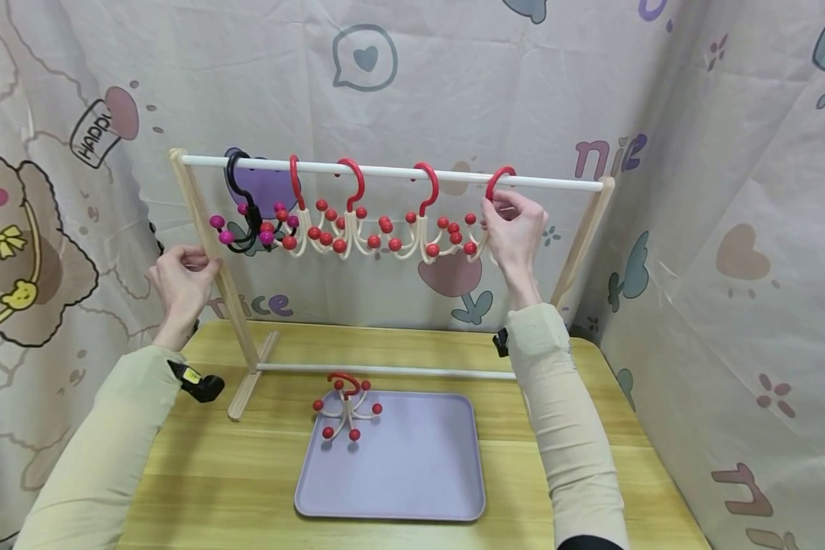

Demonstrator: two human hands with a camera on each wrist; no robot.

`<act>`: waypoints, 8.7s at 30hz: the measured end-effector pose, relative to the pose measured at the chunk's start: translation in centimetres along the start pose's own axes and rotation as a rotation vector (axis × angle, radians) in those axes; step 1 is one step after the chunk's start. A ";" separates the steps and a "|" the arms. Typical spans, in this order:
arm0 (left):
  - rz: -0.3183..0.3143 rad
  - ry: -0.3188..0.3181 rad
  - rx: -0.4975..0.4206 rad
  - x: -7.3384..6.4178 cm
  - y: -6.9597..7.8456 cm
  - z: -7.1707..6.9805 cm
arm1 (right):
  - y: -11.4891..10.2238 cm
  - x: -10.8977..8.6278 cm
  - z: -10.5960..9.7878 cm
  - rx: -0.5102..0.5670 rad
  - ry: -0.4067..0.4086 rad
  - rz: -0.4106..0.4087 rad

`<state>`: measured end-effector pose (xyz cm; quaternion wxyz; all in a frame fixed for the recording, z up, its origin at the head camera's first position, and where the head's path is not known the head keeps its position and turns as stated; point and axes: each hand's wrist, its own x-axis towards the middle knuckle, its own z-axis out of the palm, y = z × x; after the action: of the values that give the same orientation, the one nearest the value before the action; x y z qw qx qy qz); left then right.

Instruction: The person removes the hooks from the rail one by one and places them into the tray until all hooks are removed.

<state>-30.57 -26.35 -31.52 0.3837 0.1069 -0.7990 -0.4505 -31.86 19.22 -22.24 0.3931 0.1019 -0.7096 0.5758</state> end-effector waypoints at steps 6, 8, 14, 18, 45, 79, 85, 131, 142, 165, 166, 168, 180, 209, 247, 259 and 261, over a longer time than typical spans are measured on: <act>-0.007 -0.008 -0.022 0.1 0.0 -0.1 | -0.3 0.1 -0.1 0.039 0.021 -0.013; -0.008 -0.011 -0.024 0.1 0.0 0.0 | -0.4 0.1 -0.2 0.058 0.029 -0.019; -0.009 -0.016 -0.013 0.0 0.1 0.0 | -0.8 0.2 -0.3 0.113 0.055 -0.027; -0.004 -0.010 0.005 0.1 0.1 0.0 | -1.0 0.3 -0.4 0.166 0.066 -0.031; 0.015 0.006 0.013 -0.1 0.3 -0.1 | -1.7 -1.3 -4.6 0.082 0.069 -0.096; 0.016 0.010 0.002 -0.2 0.3 -0.1 | 4.3 -8.5 -7.2 0.250 -0.256 0.188; 0.015 0.010 0.009 -0.2 0.3 -0.1 | 6.6 -11.1 -6.0 0.295 -0.411 0.249; 0.017 0.007 0.021 -0.3 0.4 -0.2 | 14.5 -22.5 1.3 0.237 -0.901 0.508; 0.024 0.010 0.024 -0.3 0.4 -0.2 | 14.7 -22.7 1.3 0.224 -0.910 0.514; 0.026 0.016 0.022 -0.3 0.3 -0.2 | 14.7 -22.9 1.3 0.225 -0.933 0.495; 0.026 0.015 0.022 -0.3 0.2 -0.2 | 14.7 -22.9 1.2 0.224 -0.934 0.494; 0.027 0.014 0.026 -0.3 0.2 -0.2 | 14.7 -23.0 1.2 0.221 -0.934 0.493; 0.032 0.023 0.022 -0.3 0.2 -0.1 | 14.7 -23.1 1.3 0.158 -0.904 0.462; 0.038 0.029 0.011 -0.2 0.3 -0.1 | 8.8 -13.6 -0.4 0.183 -0.694 0.162; 0.048 0.006 0.034 -0.2 0.3 -0.3 | -1.7 -0.6 3.9 0.168 -0.345 0.150; 0.035 -0.002 0.035 -0.2 0.4 -0.3 | -1.8 -0.3 4.6 0.176 -0.362 0.098; 0.035 -0.001 0.035 -0.3 0.4 -0.3 | -1.8 -0.3 4.6 0.185 -0.364 0.092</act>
<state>-30.10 -26.23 -31.26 0.3890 0.0994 -0.8089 -0.4295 -32.66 14.40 -21.21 0.2207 0.2072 -0.7170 0.6279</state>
